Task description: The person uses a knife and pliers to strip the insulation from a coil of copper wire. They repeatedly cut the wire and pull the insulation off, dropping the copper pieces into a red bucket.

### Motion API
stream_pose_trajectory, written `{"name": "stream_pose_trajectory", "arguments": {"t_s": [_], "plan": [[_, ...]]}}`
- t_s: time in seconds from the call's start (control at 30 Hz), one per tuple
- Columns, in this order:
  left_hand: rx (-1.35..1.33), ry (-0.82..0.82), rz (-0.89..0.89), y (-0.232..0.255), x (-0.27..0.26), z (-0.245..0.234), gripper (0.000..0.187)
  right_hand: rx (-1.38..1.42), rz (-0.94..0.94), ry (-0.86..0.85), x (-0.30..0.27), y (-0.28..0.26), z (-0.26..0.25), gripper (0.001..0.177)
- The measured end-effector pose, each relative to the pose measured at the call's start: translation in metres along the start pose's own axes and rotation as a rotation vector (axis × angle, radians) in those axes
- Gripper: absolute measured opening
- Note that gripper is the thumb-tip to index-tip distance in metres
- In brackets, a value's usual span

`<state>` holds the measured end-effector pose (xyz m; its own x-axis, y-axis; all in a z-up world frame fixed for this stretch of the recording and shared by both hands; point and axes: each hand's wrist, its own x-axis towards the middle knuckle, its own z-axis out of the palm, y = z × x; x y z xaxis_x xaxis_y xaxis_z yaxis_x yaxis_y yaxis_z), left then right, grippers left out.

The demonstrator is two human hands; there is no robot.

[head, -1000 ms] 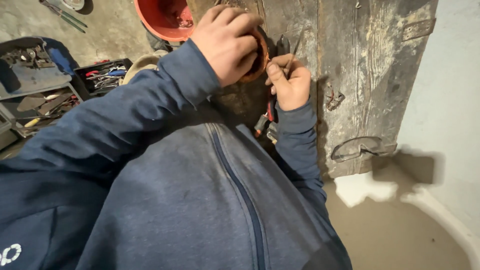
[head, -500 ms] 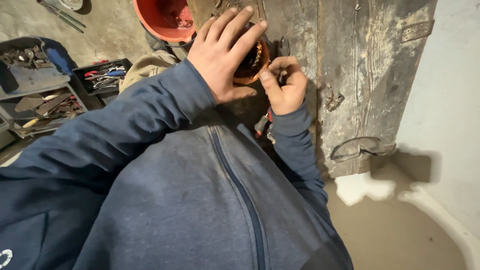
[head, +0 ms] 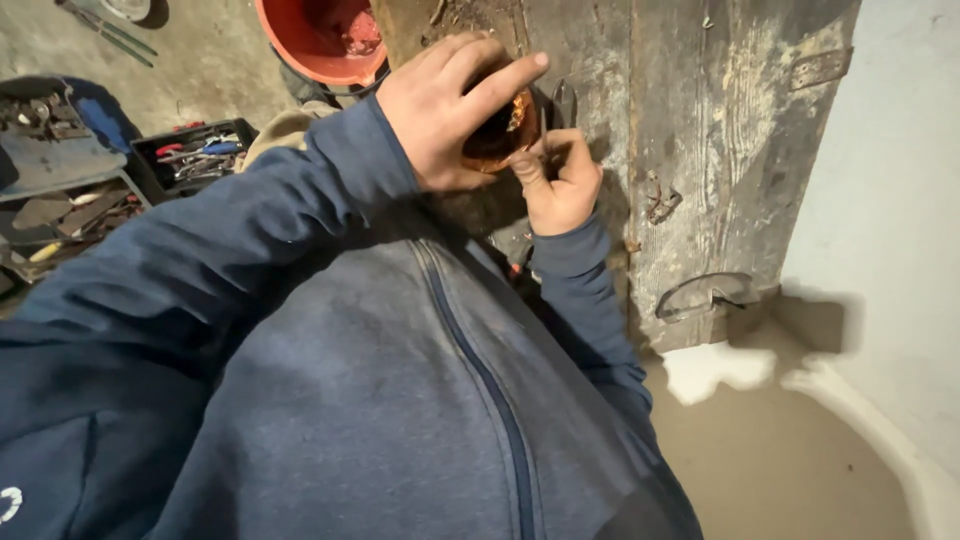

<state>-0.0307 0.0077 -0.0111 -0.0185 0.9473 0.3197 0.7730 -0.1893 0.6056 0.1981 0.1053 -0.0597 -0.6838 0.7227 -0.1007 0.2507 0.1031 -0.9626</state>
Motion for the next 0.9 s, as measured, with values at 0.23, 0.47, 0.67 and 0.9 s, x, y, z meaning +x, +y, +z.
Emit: {"name": "stream_pose_trajectory", "arguments": {"t_s": [0.23, 0.47, 0.67, 0.9], "plan": [[-0.022, -0.146, 0.115, -0.024, 0.017, -0.018, 0.109, -0.024, 0.094, 0.063, -0.004, -0.025, 0.007, 0.032], [-0.085, -0.195, 0.313, -0.052, 0.03, -0.024, 0.105, 0.255, 0.329, 0.049, -0.014, -0.02, 0.024, 0.032], [-0.154, -0.257, 0.426, -0.066, 0.044, -0.028, 0.109, 0.435, 0.468, 0.141, -0.019, -0.025, 0.04, 0.027], [-0.177, -0.339, 0.44, -0.073, 0.053, -0.032, 0.109, 0.417, 0.448, 0.281, -0.023, -0.015, 0.053, 0.014]]}}
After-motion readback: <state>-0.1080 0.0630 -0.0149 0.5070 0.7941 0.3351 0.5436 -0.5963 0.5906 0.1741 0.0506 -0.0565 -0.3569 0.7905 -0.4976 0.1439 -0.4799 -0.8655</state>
